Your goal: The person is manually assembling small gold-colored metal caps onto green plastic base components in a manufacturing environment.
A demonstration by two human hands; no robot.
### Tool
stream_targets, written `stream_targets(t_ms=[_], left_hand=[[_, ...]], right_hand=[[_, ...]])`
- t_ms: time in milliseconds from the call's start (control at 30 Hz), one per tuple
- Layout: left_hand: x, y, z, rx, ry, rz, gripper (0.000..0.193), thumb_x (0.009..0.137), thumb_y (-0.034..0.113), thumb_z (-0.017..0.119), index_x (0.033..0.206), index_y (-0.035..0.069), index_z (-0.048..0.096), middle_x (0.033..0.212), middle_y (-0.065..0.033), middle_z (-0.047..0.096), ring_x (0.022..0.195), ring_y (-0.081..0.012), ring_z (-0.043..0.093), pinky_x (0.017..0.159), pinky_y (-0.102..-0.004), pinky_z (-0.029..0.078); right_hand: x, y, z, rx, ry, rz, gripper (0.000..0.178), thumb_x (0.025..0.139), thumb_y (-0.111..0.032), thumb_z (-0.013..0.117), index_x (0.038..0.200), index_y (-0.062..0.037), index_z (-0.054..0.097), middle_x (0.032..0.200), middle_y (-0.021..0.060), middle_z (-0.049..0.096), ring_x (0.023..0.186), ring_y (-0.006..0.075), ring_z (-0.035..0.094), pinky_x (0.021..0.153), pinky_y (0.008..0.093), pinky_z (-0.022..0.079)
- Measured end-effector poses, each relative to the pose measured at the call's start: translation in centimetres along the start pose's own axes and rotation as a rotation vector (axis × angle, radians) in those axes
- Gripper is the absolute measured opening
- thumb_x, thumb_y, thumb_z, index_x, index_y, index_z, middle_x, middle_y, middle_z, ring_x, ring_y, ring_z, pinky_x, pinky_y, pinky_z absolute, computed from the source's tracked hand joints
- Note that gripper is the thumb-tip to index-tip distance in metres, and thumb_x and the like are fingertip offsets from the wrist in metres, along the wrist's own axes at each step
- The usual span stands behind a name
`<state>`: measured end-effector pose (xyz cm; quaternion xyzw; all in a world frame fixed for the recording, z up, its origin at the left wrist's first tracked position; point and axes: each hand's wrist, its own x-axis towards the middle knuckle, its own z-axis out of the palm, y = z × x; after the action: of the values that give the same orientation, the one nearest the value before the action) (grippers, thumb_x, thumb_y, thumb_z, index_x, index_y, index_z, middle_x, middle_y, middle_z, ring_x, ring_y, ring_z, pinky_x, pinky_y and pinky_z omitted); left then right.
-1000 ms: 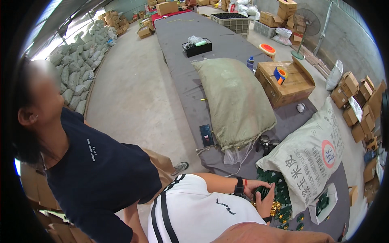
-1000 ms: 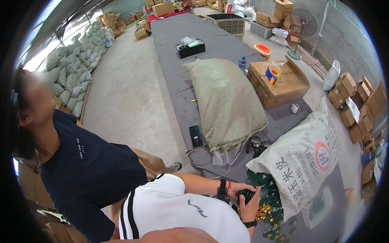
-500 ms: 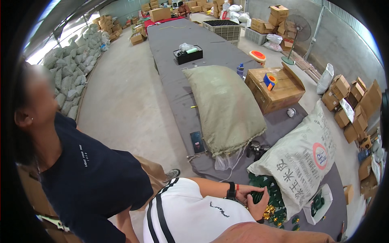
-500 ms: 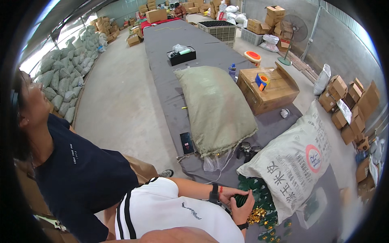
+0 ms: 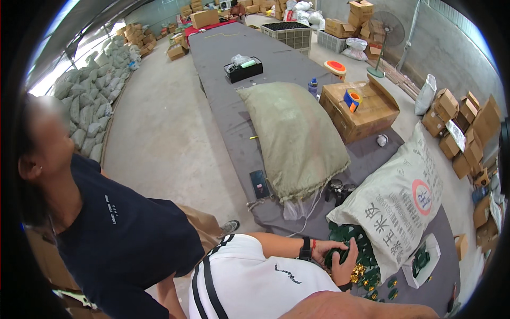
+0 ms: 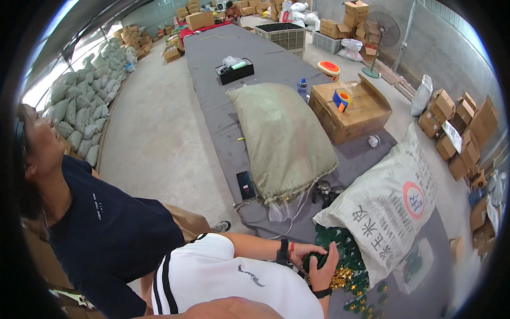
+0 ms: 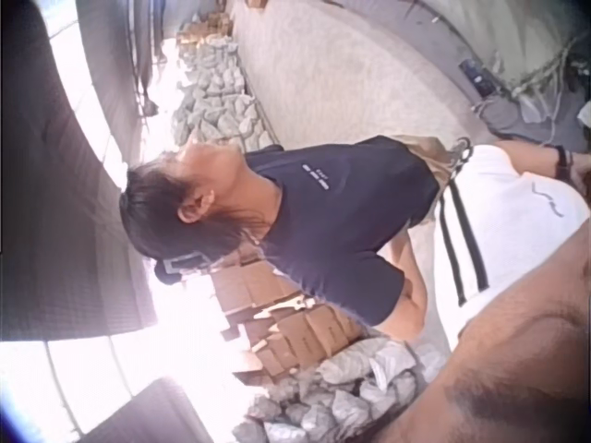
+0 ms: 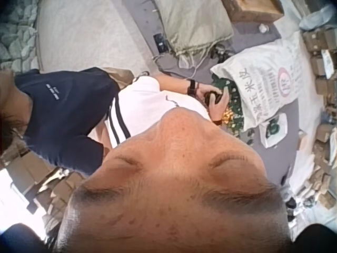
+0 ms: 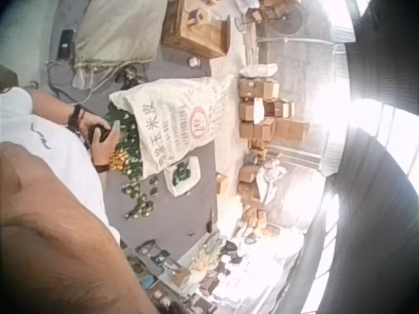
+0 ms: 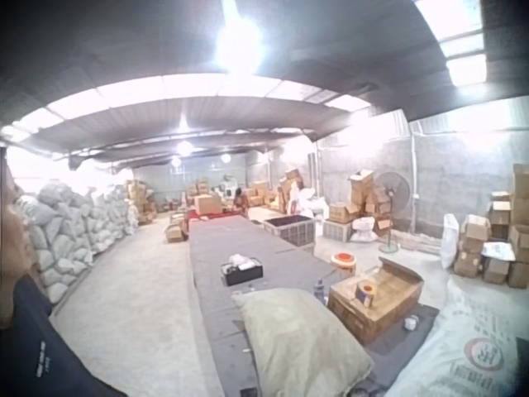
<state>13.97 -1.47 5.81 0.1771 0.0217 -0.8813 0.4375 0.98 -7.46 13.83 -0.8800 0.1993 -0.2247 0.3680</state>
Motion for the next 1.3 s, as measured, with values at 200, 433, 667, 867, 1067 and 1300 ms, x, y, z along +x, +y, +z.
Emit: stream_targets(t_ms=[200,433,667,867,1067,1300], left_hand=[[0.0,-0.2,-0.2,0.038,0.023,0.097,0.048,0.082,0.052,0.059,0.109,0.012,0.059,0.104,-0.0050,0.063,0.092,-0.0216,0.060,0.080,-0.0413,0.048],[-0.4,0.1,1.1,0.033,0.046,0.094,0.045,0.084,0.045,0.060,0.113,0.011,0.058,0.108,-0.0054,0.062,0.096,-0.0199,0.060,0.086,-0.0397,0.047],[0.3,0.3,0.4,0.027,0.031,0.076,0.046,0.083,0.043,0.062,0.115,0.011,0.056,0.111,-0.0052,0.061,0.098,-0.0198,0.059,0.086,-0.0397,0.046],[-0.3,0.4,1.4,0.098,0.090,0.079,0.050,0.080,0.044,0.066,0.115,0.011,0.056,0.112,-0.0054,0.060,0.100,-0.0193,0.058,0.088,-0.0403,0.045],[0.2,0.4,0.7,0.076,0.130,0.024,0.053,0.077,0.049,0.065,0.114,0.011,0.056,0.109,-0.0054,0.060,0.098,-0.0187,0.057,0.085,-0.0392,0.045],[0.3,0.4,0.1,0.095,0.146,0.034,0.050,0.078,0.049,0.063,0.112,0.012,0.056,0.107,-0.0048,0.060,0.095,-0.0184,0.057,0.083,-0.0378,0.046]], right_hand=[[-0.1,0.8,0.0,-0.040,-0.122,0.056,0.060,0.081,-0.030,0.059,0.127,0.0047,0.041,0.124,0.0258,0.047,0.114,0.0405,0.045,0.098,0.0448,0.034],[-0.4,0.8,-0.4,-0.031,-0.137,0.043,0.065,0.081,-0.030,0.060,0.131,0.0040,0.037,0.127,0.0249,0.045,0.117,0.0397,0.044,0.101,0.0424,0.032],[-0.2,1.1,-0.4,-0.043,-0.132,0.082,0.064,0.080,-0.026,0.061,0.131,0.0038,0.036,0.128,0.0249,0.044,0.117,0.0395,0.043,0.101,0.0425,0.032],[-0.4,1.0,-0.5,-0.032,-0.137,0.099,0.062,0.081,-0.026,0.060,0.131,0.0045,0.037,0.128,0.0249,0.044,0.117,0.0387,0.043,0.101,0.0416,0.033],[-0.2,1.0,-0.4,-0.022,-0.172,0.151,0.061,0.083,-0.025,0.059,0.130,0.0068,0.037,0.129,0.0255,0.044,0.119,0.0379,0.043,0.102,0.0390,0.033],[-0.1,1.1,-0.1,-0.021,-0.179,0.156,0.061,0.083,-0.026,0.059,0.129,0.0069,0.037,0.128,0.0259,0.045,0.118,0.0376,0.044,0.101,0.0387,0.034]])
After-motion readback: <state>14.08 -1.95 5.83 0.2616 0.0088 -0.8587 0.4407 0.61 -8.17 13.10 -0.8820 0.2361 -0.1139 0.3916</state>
